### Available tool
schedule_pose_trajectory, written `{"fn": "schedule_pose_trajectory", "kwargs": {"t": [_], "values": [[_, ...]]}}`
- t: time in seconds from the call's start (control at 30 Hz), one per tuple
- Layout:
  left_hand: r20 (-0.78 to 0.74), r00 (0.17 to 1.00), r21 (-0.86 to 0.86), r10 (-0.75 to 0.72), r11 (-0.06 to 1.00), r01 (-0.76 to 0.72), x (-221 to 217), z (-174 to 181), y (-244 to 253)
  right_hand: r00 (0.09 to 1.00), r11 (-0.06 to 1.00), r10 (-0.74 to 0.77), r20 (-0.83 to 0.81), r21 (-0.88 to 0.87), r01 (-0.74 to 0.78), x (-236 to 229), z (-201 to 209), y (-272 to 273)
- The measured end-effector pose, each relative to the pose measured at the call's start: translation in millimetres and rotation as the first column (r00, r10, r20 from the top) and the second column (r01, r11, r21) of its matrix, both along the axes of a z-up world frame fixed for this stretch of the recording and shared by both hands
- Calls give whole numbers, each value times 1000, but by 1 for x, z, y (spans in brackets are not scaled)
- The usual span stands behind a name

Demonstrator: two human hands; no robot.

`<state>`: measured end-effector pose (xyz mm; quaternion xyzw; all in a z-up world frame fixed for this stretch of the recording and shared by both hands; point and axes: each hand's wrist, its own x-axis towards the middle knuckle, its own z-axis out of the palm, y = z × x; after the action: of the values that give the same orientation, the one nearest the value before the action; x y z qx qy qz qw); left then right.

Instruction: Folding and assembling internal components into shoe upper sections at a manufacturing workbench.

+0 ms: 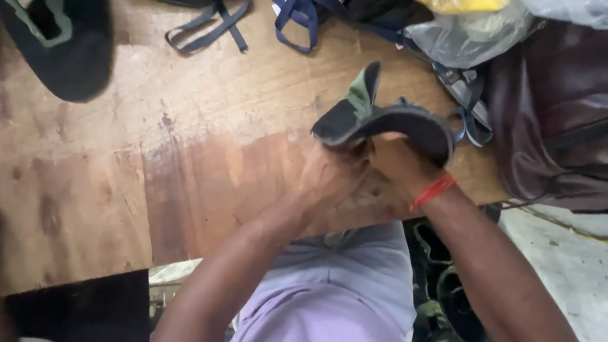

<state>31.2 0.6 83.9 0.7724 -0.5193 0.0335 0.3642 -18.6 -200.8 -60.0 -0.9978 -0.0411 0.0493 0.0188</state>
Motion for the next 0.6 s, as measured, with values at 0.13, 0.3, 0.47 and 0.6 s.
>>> {"fn": "schedule_pose_trajectory", "kwargs": {"t": [0.13, 0.3, 0.47, 0.6], "values": [[-125, 992, 88, 29, 996, -18, 5, 2, -14, 945, 847, -212, -249, 436, 305, -21, 91, 33], [-259, 960, 201, 103, 978, -50, 31, 7, -28, 973, 951, -227, 34, 223, 214, -51, 35, 57], [-331, 931, 286, 154, 957, -57, 81, -86, -29, 941, 982, -189, 282, 38, 186, -68, 25, 67], [-91, 996, 484, -13, 873, 55, 84, -72, -6, 956, 981, -133, 260, 172, 90, -56, 61, 60]]}}
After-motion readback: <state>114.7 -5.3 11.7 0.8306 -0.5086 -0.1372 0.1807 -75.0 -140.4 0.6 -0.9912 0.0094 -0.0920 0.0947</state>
